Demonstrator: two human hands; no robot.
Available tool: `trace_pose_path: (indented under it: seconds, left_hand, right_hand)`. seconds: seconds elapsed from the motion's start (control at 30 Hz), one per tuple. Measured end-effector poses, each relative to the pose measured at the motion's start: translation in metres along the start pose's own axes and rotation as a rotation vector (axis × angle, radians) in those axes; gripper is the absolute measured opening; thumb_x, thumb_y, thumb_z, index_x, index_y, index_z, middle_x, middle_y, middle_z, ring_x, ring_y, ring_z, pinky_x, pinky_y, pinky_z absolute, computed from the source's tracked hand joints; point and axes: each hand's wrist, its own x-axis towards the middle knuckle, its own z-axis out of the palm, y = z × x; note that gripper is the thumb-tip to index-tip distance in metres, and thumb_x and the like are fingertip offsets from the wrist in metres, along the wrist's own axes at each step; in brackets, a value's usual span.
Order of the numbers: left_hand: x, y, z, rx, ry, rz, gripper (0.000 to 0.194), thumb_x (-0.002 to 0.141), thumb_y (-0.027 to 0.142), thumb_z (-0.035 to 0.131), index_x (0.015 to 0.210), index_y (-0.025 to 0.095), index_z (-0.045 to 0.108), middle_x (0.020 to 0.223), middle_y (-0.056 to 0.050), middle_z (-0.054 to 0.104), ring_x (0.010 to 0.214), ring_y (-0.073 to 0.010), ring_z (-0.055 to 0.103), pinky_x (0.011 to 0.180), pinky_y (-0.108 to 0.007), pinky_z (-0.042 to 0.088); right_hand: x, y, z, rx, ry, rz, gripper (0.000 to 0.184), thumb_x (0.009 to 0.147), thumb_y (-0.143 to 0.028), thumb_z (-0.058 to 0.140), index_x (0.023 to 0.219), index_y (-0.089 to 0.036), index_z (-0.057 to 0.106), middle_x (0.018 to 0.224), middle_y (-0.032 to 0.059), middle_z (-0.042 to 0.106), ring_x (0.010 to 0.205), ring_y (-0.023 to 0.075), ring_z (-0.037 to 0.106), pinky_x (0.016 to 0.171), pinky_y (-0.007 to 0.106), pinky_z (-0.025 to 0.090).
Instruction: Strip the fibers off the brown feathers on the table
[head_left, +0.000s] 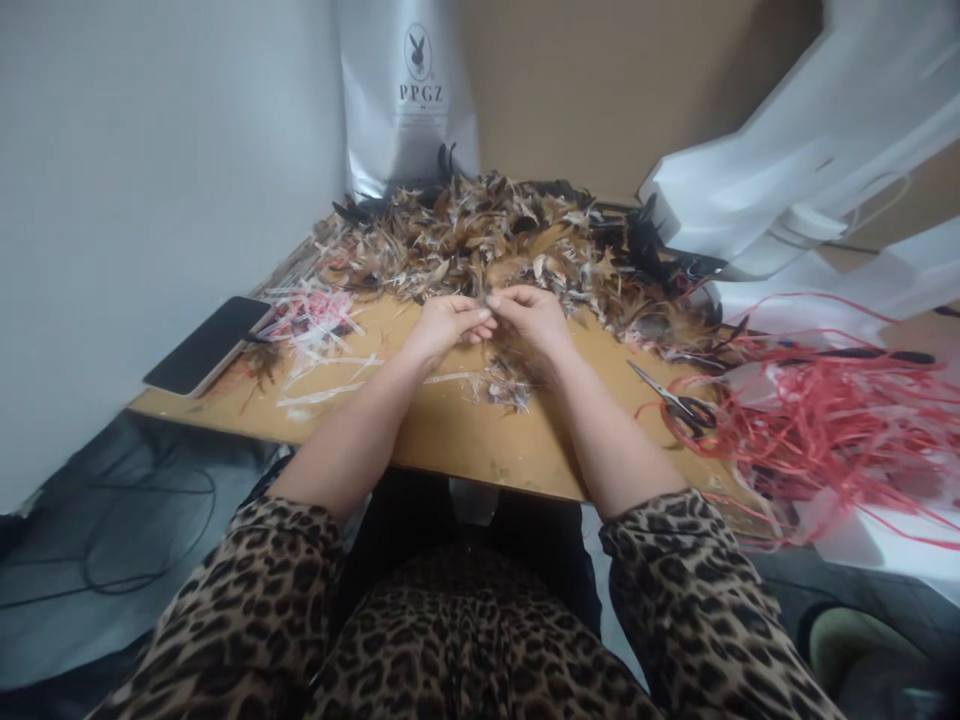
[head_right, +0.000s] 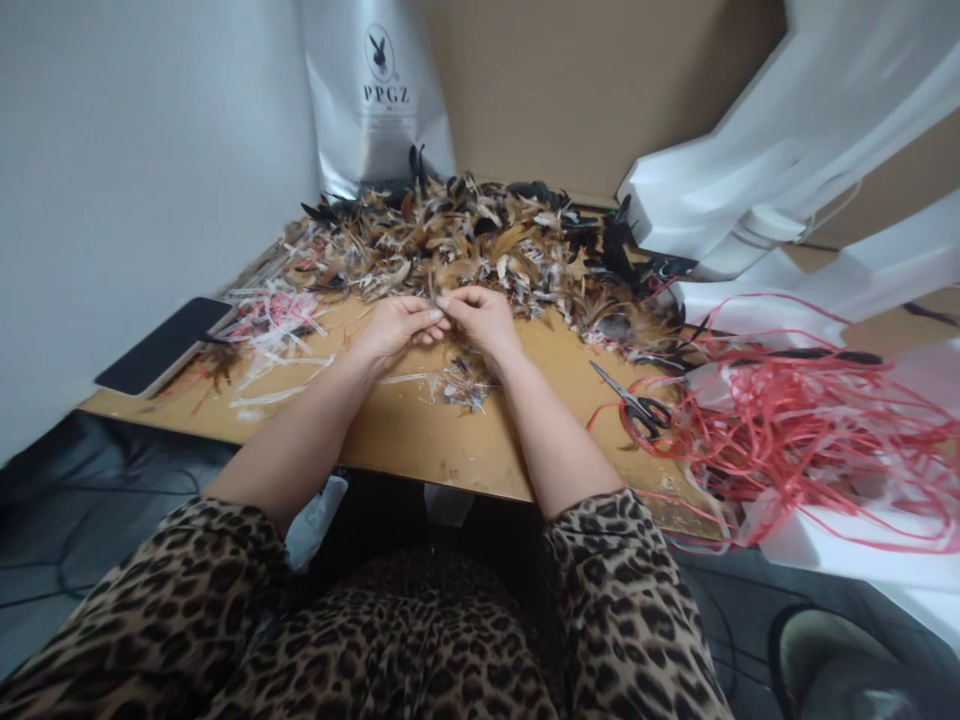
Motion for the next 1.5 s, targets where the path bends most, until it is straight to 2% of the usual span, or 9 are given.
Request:
trace_pose_path:
  seconds: [0.13,0.27,0.4,0.67,0.83,1.03,1.2,1.3,1.5]
  left_hand:
    - [0.002,0.008,-0.005,-0.109,0.110,-0.001,0.011,0.077,0.016,0.068,0.070,0.008,0.065,0.066,-0.004,0.068,0.051,-0.0035,0.058,0.050,-0.013,0.044]
    - [0.004,0.008,-0.007,-0.148,0.141,-0.025,0.013,0.077,0.019,0.069,0.072,0.008,0.065,0.067,-0.004,0.068,0.052,-0.0026,0.058,0.052,-0.012,0.044]
    - [0.005,0.005,-0.007,-0.159,0.129,-0.036,0.013,0.077,0.018,0.068,0.071,0.007,0.064,0.066,-0.004,0.068,0.052,-0.0031,0.058,0.052,-0.012,0.044]
    - [0.004,0.005,-0.007,-0.156,0.114,-0.045,0.012,0.077,0.017,0.068,0.072,0.007,0.064,0.067,-0.005,0.068,0.052,-0.0033,0.058,0.052,-0.013,0.045]
    - [0.004,0.005,-0.007,-0.177,0.109,-0.049,0.011,0.078,0.015,0.067,0.071,0.007,0.064,0.066,-0.004,0.068,0.052,-0.0031,0.059,0.050,-0.012,0.045]
    - [0.004,0.003,-0.007,-0.213,0.066,-0.073,0.007,0.078,0.013,0.066,0.074,0.008,0.064,0.071,-0.005,0.069,0.053,-0.0031,0.060,0.050,-0.011,0.046]
    - [0.000,0.003,-0.001,-0.235,0.030,-0.125,0.006,0.080,0.009,0.063,0.074,0.007,0.064,0.070,-0.006,0.070,0.054,-0.0046,0.062,0.048,-0.011,0.045]
    - [-0.001,0.004,0.002,-0.236,0.021,-0.152,0.006,0.080,0.009,0.063,0.075,0.007,0.064,0.070,-0.006,0.070,0.054,-0.0045,0.062,0.048,-0.011,0.044]
    - [-0.002,0.004,0.003,-0.260,0.001,-0.175,0.005,0.080,0.009,0.063,0.075,0.007,0.064,0.069,-0.006,0.070,0.053,-0.0030,0.059,0.048,-0.010,0.042]
  right_hand:
    - [0.001,-0.003,-0.016,-0.231,-0.009,0.001,0.026,0.067,-0.039,0.068,0.076,-0.014,0.069,0.054,-0.0021,0.058,0.047,0.0071,0.043,0.049,0.022,0.035]
    - [-0.001,-0.010,-0.030,-0.878,-0.224,0.049,0.012,0.067,-0.023,0.062,0.067,-0.015,0.071,0.062,0.0029,0.065,0.056,0.0122,0.054,0.058,0.024,0.040]
    - [-0.009,-0.021,-0.023,-1.382,-0.298,0.080,0.019,0.069,-0.021,0.058,0.077,-0.017,0.075,0.078,0.0114,0.072,0.072,0.0215,0.065,0.067,0.029,0.045]
    - [-0.012,-0.017,-0.011,-1.560,-0.382,0.017,0.027,0.074,-0.014,0.052,0.092,-0.010,0.073,0.088,0.0211,0.071,0.084,0.0290,0.068,0.072,0.034,0.049]
    - [-0.004,-0.013,-0.026,-1.428,-0.383,0.048,0.020,0.069,-0.017,0.056,0.077,-0.013,0.073,0.078,0.0154,0.071,0.073,0.0235,0.066,0.068,0.030,0.047]
    - [0.005,-0.013,-0.054,-0.572,-0.260,0.058,0.018,0.065,-0.031,0.065,0.071,-0.014,0.069,0.062,0.0017,0.064,0.053,0.0098,0.050,0.054,0.023,0.040]
    - [0.005,-0.010,-0.033,-0.110,-0.017,0.038,0.025,0.059,-0.036,0.071,0.069,-0.014,0.065,0.049,-0.0043,0.050,0.044,0.0055,0.036,0.046,0.021,0.030]
    - [0.003,-0.007,-0.013,-0.002,0.042,0.017,0.025,0.059,-0.035,0.071,0.070,-0.014,0.064,0.050,-0.0049,0.050,0.045,0.0052,0.036,0.046,0.021,0.030]
    - [-0.001,0.000,0.004,-0.110,0.082,-0.027,0.027,0.066,-0.039,0.064,0.077,-0.015,0.065,0.065,-0.0004,0.061,0.056,0.0081,0.049,0.055,0.021,0.041]
